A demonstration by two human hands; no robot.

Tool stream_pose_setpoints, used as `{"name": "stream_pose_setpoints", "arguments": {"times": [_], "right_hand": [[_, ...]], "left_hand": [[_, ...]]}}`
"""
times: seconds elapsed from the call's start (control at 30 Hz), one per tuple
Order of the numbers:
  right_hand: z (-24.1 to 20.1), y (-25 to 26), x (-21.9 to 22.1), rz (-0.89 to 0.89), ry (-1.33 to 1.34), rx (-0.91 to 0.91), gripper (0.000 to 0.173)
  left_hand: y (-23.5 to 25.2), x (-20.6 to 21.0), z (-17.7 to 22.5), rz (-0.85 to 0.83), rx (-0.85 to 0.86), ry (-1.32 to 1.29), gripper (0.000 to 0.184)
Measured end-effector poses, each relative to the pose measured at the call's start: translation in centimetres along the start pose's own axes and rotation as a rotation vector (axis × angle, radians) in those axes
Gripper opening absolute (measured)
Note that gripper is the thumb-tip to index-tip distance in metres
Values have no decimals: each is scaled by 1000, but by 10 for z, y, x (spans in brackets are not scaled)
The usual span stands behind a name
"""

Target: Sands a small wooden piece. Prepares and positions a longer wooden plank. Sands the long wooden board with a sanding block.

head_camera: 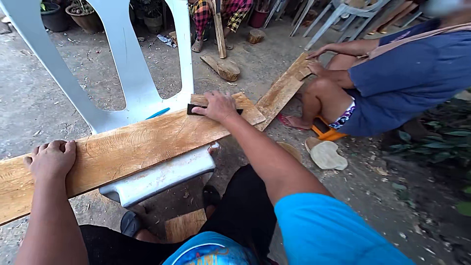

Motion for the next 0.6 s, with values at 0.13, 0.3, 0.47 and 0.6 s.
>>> {"name": "stream_pose_setpoints", "arguments": {"times": [0.13, 0.3, 0.47, 0.6], "right_hand": [[61, 0, 3, -47, -23, 66, 97], [46, -4, 1, 0, -43, 32, 96], [-68, -3, 5, 44, 9, -195, 94], [-180, -10, 10, 34, 79, -384, 90]], "left_hand": [[-2, -1, 2, 8, -12, 2, 59], [-10, -6, 12, -4, -22, 18, 55], [-8, -6, 10, -2, -18, 32, 56], [2, 1, -1, 8, -7, 22, 60]]}}
Point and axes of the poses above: each hand's wrist, its own y-axis towards the middle knuckle, its own x-axis out of the palm, z = x × y, the point moved 9 cm from there along y, towards the middle knuckle, and after that the axes turned 7 degrees about -x, right-handed, at the moved point
